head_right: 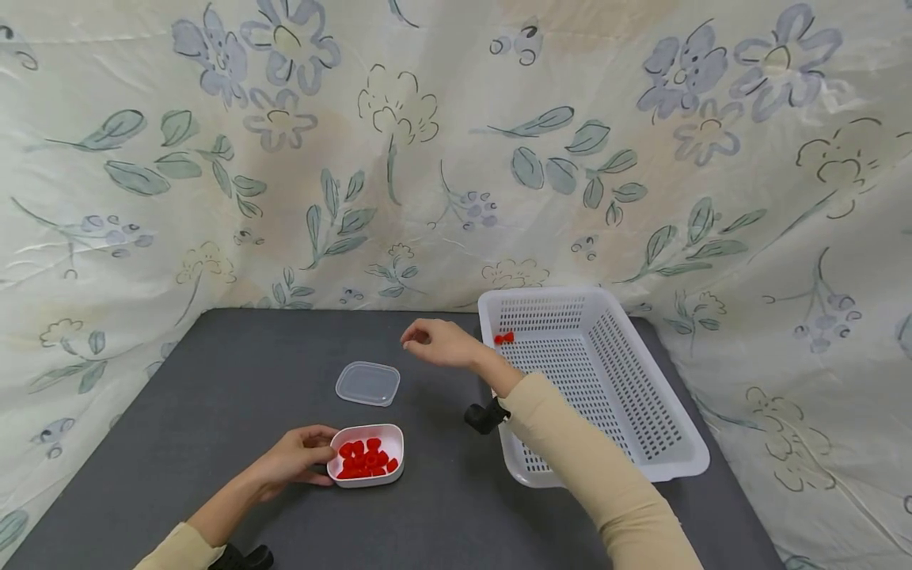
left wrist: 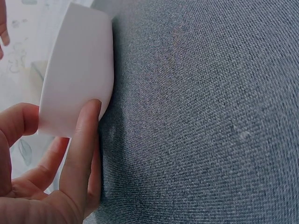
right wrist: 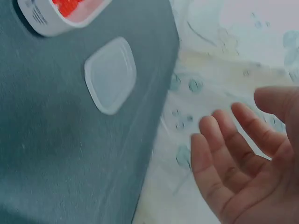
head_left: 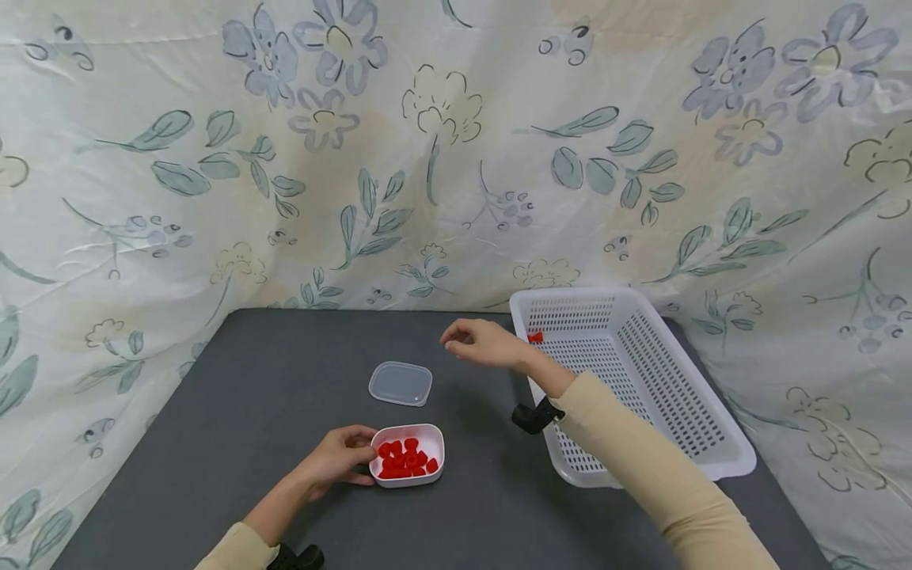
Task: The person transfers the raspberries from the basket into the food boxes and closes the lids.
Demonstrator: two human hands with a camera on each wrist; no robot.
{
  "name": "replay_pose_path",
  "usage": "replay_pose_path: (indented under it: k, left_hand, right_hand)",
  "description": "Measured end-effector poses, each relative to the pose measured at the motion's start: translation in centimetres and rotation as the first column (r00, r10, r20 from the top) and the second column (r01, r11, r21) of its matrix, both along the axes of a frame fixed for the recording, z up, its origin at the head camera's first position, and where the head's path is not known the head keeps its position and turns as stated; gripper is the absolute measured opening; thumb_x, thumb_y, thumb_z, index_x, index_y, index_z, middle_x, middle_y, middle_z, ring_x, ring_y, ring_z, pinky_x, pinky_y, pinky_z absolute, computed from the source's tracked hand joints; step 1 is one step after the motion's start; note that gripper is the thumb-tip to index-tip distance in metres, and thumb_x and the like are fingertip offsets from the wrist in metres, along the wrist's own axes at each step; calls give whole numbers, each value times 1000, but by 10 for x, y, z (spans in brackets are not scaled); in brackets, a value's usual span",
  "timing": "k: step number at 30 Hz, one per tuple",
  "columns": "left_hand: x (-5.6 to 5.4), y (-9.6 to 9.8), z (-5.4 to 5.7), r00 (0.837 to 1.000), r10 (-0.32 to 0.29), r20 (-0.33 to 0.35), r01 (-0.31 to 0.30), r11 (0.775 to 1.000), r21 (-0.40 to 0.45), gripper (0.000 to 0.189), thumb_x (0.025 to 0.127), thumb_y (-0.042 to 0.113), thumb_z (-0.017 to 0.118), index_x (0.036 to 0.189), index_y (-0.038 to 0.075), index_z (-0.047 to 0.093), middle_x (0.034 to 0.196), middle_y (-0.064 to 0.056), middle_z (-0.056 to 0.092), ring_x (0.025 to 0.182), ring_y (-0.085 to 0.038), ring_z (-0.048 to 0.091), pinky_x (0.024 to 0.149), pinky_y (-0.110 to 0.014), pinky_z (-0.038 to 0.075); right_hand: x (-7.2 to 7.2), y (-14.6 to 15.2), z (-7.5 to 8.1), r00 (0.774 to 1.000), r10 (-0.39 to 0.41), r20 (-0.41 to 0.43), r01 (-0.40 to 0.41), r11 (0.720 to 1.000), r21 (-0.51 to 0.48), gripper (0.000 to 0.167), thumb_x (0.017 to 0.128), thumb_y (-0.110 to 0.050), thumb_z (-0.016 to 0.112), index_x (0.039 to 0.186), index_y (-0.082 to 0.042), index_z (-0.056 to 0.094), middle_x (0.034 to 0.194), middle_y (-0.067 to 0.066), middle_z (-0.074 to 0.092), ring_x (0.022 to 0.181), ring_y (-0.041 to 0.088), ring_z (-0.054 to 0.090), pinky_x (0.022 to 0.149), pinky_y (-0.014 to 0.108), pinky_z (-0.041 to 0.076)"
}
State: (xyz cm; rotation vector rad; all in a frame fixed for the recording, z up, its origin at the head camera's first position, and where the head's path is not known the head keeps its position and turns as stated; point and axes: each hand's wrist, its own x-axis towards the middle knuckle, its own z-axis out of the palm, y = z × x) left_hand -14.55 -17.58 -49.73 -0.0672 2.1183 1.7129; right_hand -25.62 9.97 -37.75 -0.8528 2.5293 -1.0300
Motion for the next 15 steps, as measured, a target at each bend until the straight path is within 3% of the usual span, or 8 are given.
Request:
replay_pose_path:
  k: [6,9,15]
  left_hand:
    - [1,-1,-2,1000,-1,0,1,1000,4,45,85,6,59,124,-11,44,104,-18,58,80,-21,62,66,-40,57]
    - [3,-3,-1,1000,-4,4,4,1000,4,45,85,6,59,124,-11,44,103,-18,58,80,-21,62,66,-41,57]
    - [5,-6,-1,1000,-16,3,16,1000,11,45,84,6,59,124,-11,44,103,-18,58,80,-20,61,66,-40,57]
  right_hand:
    - [-16,23,5,983,-183,31,185,978,-99,28,95,-24,49,117,-8,56,108,9,61,92,20,61,74,32,55]
    - [-21,36,7,970,-239,44,242,961,-134,32,95,-25,48,120,-7,54,115,14,58,98,23,59,78,35,54]
    - [-27,60,9,941,-338,-1,335,931,-149,34,96,-28,47,122,-6,53,113,15,57,99,28,58,82,42,53]
